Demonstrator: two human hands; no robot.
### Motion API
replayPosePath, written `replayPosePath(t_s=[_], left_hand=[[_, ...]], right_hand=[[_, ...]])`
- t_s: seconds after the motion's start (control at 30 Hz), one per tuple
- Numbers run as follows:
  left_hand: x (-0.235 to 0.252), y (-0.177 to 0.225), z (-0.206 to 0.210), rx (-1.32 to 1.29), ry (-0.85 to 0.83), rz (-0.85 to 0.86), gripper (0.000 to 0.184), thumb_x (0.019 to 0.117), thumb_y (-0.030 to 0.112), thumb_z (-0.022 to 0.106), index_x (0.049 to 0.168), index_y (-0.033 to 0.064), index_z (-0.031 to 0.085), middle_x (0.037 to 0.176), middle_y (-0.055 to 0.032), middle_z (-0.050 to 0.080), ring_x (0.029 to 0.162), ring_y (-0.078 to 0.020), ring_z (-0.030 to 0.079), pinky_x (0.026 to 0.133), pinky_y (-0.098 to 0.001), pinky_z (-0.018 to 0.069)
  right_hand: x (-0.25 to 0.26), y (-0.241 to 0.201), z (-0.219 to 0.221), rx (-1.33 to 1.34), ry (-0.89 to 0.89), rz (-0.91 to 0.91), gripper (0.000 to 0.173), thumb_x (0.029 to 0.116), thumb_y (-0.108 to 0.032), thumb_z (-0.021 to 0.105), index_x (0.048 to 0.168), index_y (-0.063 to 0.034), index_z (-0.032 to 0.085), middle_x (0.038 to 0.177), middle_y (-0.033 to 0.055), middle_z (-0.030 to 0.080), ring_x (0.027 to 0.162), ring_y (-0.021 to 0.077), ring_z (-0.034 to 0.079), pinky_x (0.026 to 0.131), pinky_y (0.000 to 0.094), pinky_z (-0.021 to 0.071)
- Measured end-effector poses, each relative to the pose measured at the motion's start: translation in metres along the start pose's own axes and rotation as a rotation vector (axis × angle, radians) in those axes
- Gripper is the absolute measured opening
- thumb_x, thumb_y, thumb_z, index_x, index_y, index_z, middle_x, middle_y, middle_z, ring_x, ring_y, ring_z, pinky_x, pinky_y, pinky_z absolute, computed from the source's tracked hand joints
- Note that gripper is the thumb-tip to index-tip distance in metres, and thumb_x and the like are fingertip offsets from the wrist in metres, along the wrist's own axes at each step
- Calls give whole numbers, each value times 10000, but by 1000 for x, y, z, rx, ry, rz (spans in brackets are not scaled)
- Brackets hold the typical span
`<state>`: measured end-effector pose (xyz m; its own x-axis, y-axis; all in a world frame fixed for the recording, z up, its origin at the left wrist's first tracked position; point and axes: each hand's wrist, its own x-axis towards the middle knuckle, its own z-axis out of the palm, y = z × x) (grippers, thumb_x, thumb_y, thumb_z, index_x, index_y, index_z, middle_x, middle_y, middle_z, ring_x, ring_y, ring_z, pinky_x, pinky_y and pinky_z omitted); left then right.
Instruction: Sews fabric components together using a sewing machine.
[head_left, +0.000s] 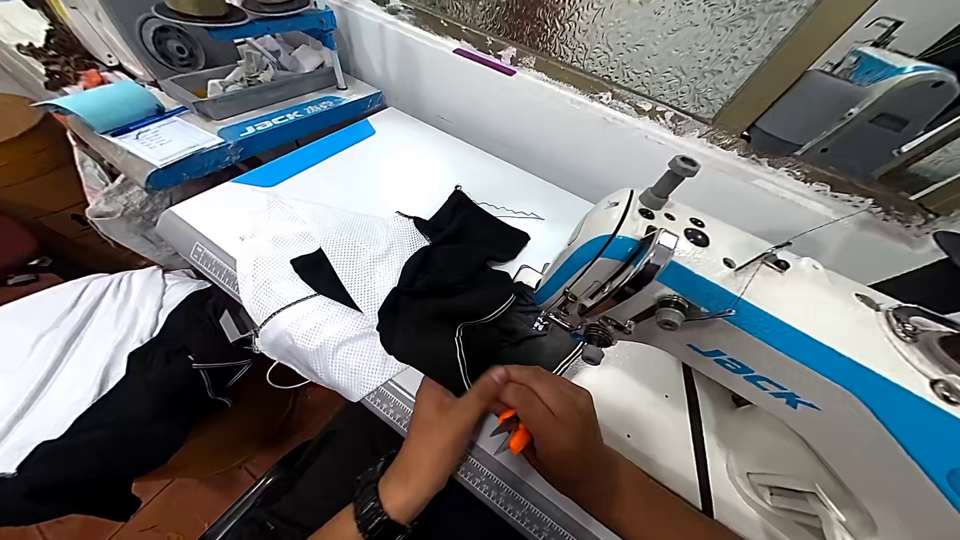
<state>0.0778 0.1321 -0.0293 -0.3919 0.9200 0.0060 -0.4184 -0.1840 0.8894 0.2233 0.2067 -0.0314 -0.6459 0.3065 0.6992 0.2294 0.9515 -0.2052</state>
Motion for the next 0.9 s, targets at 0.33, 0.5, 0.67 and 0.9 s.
replayPosePath(t_s=[0.33, 0.5, 0.67, 0.9], left_hand=[[27, -1, 0, -458, 196, -117, 229, 1039, 58, 527, 1261, 18, 565, 1122, -215, 699, 993, -288, 728, 873, -464, 618], [31, 2, 10, -387, 279, -145, 224, 1067, 97, 494, 1268, 36, 573, 1111, -190, 709, 973, -278, 735, 841, -452, 628], [28, -5, 11, -330, 236, -71, 294, 932, -14, 676, 1220, -8, 616, 1078, -216, 713, 942, -290, 737, 854, -466, 626], [21, 12, 10, -382, 309, -226, 274, 979, 10, 622, 1248, -17, 575, 1075, -231, 709, 936, -304, 737, 827, -469, 628]], right_hand=[[-1, 28, 4, 43, 13, 271, 226, 1022, -185, 591, 1193, -149, 734, 1276, 13, 690, 1010, 88, 702, 769, 268, 608], [-1, 27, 4, 22, -16, 271, 328, 1028, -168, 556, 1333, -188, 677, 1418, -4, 625, 1120, 97, 681, 847, 292, 606], [-1, 26, 7, 30, -35, 280, 351, 1022, -180, 571, 1364, -169, 648, 1328, 28, 649, 1033, 106, 687, 780, 288, 608], [1, 25, 5, -19, -78, 219, 648, 826, -511, 804, 1323, -139, 614, 1367, 61, 630, 963, 153, 709, 625, 319, 597]])
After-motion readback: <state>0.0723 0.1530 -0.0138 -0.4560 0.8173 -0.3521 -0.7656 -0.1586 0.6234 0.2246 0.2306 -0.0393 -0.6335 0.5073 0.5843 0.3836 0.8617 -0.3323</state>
